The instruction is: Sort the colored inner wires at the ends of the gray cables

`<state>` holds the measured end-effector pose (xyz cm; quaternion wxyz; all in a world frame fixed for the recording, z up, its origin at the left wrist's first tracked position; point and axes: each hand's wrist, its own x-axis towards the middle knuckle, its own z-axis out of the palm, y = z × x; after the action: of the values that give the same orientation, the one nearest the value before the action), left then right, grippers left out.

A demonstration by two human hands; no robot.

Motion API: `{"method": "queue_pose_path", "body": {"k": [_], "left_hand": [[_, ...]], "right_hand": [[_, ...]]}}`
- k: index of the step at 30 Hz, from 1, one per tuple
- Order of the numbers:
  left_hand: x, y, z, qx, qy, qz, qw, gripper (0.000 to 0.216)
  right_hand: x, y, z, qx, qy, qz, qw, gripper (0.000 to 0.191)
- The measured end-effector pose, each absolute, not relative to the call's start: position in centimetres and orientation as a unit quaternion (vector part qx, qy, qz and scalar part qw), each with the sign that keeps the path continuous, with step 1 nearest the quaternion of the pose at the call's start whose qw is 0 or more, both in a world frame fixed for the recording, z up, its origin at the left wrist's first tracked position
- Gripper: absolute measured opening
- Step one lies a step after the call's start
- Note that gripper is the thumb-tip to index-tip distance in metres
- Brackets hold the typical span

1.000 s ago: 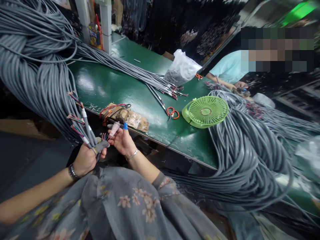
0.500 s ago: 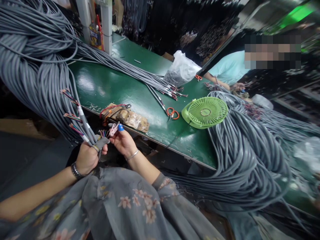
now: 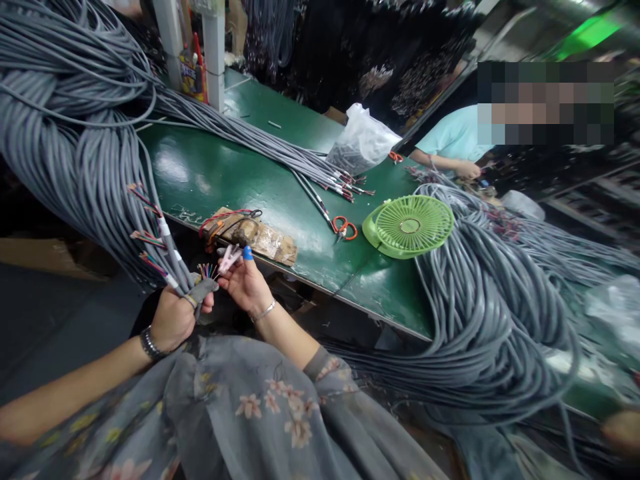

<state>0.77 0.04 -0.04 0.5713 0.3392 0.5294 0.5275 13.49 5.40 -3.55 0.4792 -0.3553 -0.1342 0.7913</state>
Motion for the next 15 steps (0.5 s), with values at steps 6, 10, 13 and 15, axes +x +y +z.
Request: {"method": "queue_pose_path", "body": {"k": [6,10,13,15], "left_hand": [[0.2,-0.1,0.3,0.342,0.535,0.557,0.535,0.028],[0.3,0.8,0.4,0.335,0.535,0.583,0.511,0.030],[0.4,1.4,0.1,0.339,0.536,0.594,0.495,0.028],[0.4,1.7,-0.3,0.347,0.533,0.598,0.488,0.028]], "right_hand": [[13.9,5.4,-3.0,-0.352,-0.149,0.801,0.461,0.043],[13.8,5.5,-2.9,-0.356,-0.170,0.790,0.470,0.030],[13.7,5.5,-3.1,-0.359,-0.185,0.784,0.472,0.031],[13.7,5.5,-3.2,-0.365,-0.185,0.780,0.473,0.032]]}}
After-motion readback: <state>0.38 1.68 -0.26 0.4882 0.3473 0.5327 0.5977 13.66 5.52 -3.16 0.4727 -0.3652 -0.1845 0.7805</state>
